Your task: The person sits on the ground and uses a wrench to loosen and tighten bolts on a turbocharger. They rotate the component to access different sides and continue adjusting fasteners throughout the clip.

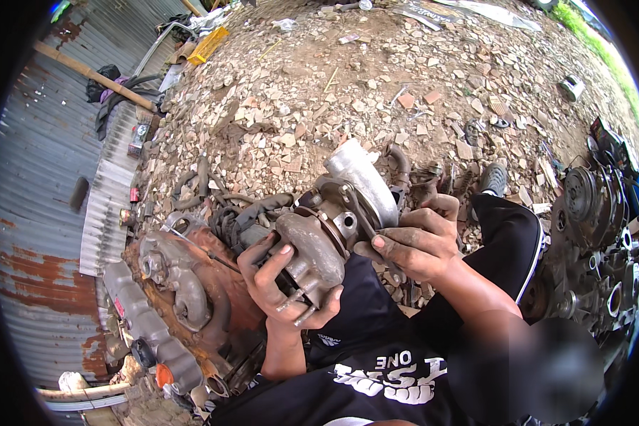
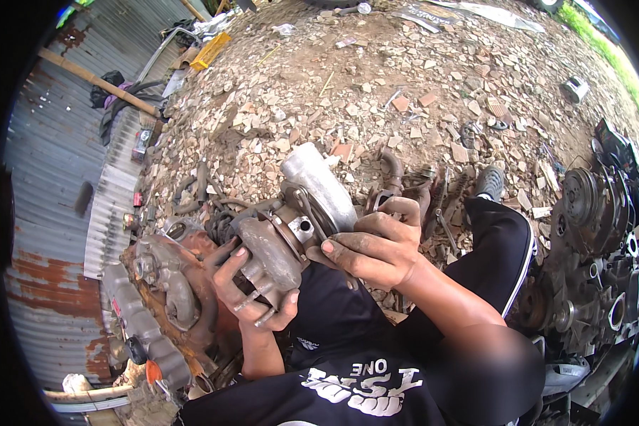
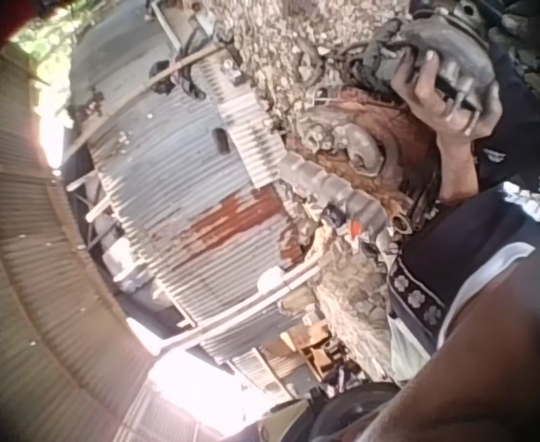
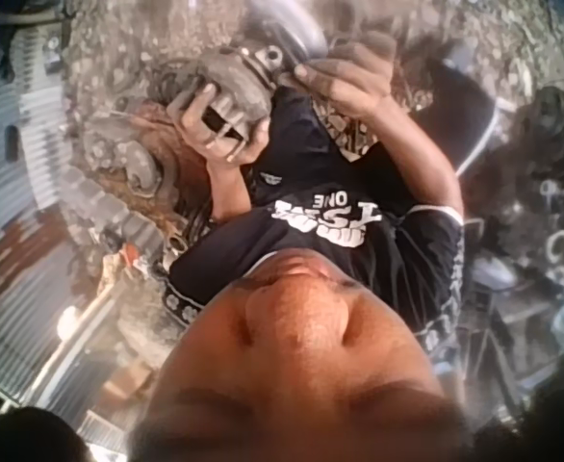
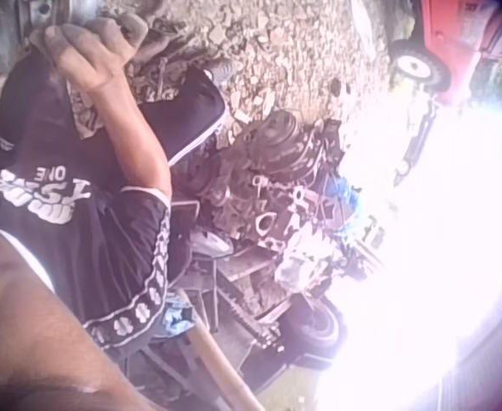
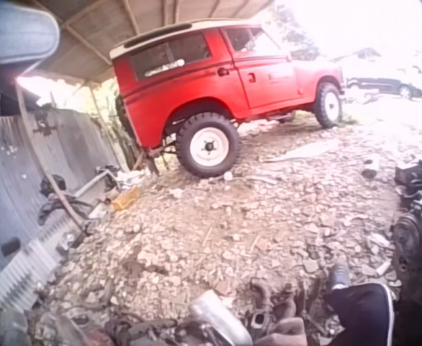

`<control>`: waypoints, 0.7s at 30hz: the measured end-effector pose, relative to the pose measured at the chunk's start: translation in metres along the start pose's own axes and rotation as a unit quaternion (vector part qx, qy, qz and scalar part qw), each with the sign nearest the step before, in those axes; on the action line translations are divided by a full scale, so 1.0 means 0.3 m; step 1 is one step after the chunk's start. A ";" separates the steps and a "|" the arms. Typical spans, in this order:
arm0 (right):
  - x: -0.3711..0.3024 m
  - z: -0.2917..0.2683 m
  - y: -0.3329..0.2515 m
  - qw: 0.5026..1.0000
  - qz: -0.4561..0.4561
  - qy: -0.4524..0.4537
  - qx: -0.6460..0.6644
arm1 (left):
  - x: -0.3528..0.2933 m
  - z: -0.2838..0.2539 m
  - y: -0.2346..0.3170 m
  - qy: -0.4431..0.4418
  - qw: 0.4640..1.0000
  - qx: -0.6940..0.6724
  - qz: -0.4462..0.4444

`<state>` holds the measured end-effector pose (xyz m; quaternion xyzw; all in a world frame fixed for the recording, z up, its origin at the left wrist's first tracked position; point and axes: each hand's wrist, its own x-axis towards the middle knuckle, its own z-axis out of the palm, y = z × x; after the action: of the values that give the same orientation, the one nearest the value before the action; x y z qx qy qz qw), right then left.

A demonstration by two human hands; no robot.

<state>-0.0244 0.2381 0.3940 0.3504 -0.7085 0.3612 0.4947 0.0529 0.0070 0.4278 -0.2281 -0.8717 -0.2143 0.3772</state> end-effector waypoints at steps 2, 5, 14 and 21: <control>-0.005 0.015 -0.005 1.000 0.002 0.006 -0.008 | -0.008 0.001 -0.009 -0.001 1.000 0.007 0.007; 0.015 0.007 0.009 0.999 0.043 0.001 0.017 | -0.013 0.003 -0.001 0.020 0.999 -0.024 -0.034; 0.270 0.038 0.060 0.896 0.395 -0.121 0.159 | -0.045 -0.007 -0.021 0.004 0.999 -0.026 -0.024; 0.245 0.097 0.151 0.821 0.485 -0.114 0.279 | -0.008 0.002 -0.019 -0.005 1.000 -0.008 0.002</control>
<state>-0.0956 0.2253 0.4495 0.1229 -0.7071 0.6945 0.0521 0.0508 0.0020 0.4244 -0.2341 -0.8711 -0.2194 0.3717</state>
